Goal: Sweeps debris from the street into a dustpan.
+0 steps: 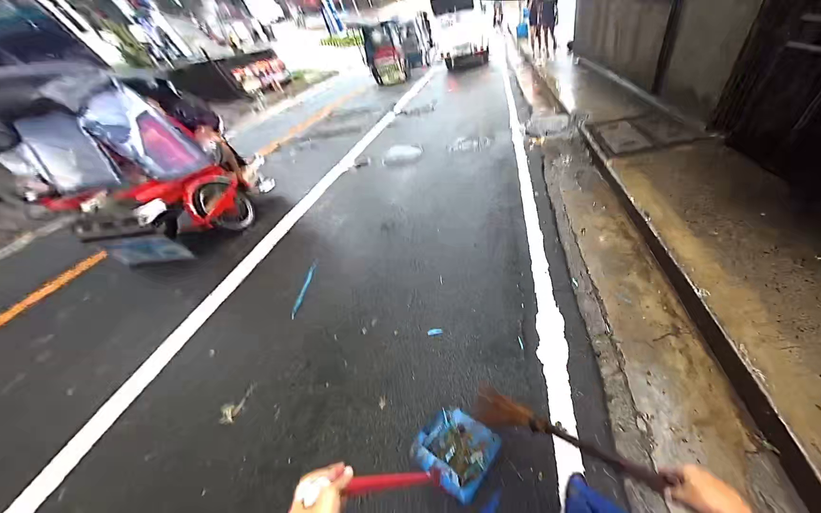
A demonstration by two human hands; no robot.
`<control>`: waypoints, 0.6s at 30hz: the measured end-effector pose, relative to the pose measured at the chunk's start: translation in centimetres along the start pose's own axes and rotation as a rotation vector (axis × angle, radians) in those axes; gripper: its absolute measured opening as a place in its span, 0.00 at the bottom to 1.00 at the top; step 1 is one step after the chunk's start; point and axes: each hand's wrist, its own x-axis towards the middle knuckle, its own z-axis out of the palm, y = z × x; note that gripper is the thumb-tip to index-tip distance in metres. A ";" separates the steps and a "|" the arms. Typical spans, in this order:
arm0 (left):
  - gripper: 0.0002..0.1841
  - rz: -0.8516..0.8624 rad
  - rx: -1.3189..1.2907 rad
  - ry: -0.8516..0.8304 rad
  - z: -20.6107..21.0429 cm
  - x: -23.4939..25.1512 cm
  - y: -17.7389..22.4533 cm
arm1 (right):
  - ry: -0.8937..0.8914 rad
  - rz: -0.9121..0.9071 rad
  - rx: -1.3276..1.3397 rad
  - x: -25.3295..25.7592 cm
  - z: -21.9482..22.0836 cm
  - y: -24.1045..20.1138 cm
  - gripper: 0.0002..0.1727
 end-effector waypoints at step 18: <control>0.12 0.113 -0.041 -0.059 17.8 23.9 8.3 | 0.063 0.181 -0.350 12.9 -22.6 -16.9 0.28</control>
